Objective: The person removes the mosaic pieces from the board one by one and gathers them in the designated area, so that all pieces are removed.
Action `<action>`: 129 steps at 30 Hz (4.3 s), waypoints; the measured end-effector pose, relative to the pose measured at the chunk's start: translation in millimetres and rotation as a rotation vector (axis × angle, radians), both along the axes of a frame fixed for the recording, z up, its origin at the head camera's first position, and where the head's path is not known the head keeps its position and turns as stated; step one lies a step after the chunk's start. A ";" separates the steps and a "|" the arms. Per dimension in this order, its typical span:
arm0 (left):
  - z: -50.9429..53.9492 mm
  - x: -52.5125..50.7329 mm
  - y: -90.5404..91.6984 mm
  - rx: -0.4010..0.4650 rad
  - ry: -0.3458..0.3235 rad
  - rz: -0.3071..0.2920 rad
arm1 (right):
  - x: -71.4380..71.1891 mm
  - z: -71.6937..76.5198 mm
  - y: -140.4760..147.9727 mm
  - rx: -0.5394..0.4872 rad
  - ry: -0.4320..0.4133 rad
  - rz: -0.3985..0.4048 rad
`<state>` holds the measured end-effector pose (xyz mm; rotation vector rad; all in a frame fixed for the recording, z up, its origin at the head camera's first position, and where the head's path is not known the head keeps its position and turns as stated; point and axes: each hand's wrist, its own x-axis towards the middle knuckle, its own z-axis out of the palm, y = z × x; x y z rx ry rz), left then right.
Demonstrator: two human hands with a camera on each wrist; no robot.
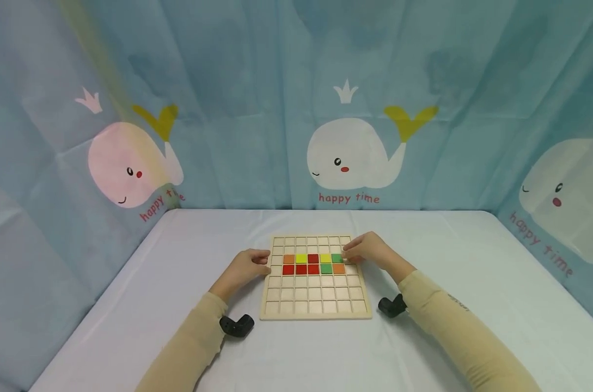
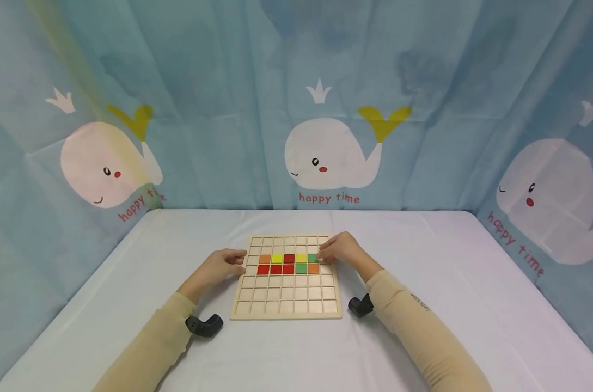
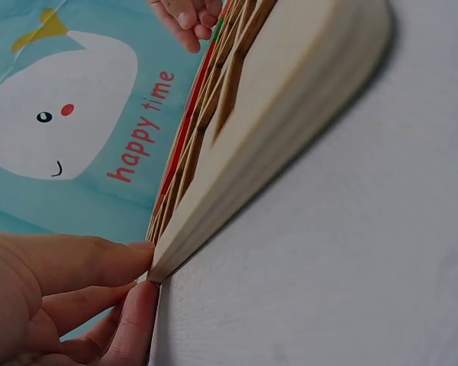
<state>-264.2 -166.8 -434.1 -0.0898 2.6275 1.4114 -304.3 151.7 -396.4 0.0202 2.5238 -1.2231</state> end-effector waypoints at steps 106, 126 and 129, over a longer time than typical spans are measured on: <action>-1.7 -4.7 5.7 -0.003 0.009 -0.001 | 4.9 11.9 50.9 -0.188 -0.046 -0.097; -1.0 -1.6 2.3 -0.012 0.019 0.003 | 0.2 5.0 62.2 -0.194 -0.055 -0.123; -0.1 -2.2 3.3 -0.011 0.024 -0.001 | -0.1 6.1 67.6 -0.206 -0.063 -0.136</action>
